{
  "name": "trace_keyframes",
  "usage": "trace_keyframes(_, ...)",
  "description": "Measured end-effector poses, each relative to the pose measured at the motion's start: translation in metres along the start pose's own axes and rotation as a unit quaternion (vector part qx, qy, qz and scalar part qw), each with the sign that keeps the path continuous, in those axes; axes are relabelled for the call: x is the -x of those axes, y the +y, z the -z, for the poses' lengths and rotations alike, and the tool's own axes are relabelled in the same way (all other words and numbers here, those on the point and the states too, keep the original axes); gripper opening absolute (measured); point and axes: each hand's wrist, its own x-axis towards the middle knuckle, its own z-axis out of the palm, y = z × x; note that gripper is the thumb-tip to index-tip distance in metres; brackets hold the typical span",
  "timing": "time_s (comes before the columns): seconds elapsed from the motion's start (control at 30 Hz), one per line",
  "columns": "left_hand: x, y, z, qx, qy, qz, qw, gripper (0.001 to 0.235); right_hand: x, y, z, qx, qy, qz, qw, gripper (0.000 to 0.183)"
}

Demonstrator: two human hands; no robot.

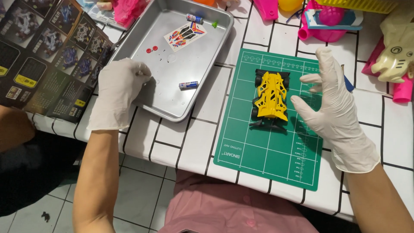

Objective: Installing batteries and a motor cover onto a toy car chassis and securing it with a screwdriver

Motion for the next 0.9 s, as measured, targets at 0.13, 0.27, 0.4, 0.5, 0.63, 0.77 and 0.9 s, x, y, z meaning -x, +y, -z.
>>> trace_keyframes(0.13,0.026,0.032,0.024,0.071,0.045,-0.039,0.996,0.007,0.001,0.000,0.000,0.002,-0.005,-0.013,1.000,0.090)
trace_keyframes(0.27,0.070,0.099,0.057,0.460,0.014,-0.109,0.881,0.020,0.002,0.001,-0.002,0.017,-0.013,-0.006,1.000,0.090)
trace_keyframes(0.4,0.096,0.153,0.047,0.594,-0.131,-0.101,0.787,0.013,0.002,0.002,-0.002,0.018,-0.015,0.006,1.000,0.085)
trace_keyframes(0.5,0.101,0.172,0.026,0.549,-0.166,-0.190,0.797,0.016,0.005,0.009,-0.004,0.034,-0.010,0.032,0.999,0.088)
trace_keyframes(0.63,0.105,0.195,0.031,0.501,-0.216,-0.175,0.820,0.018,0.003,0.004,-0.002,0.044,-0.006,0.036,0.998,0.086)
trace_keyframes(0.77,0.104,0.205,0.017,0.495,-0.238,-0.130,0.825,0.013,0.004,0.005,-0.003,0.059,-0.009,0.030,0.998,0.083)
trace_keyframes(0.9,0.101,0.209,0.010,0.494,-0.256,-0.128,0.821,0.009,0.005,0.007,-0.004,0.063,-0.009,0.032,0.997,0.085)
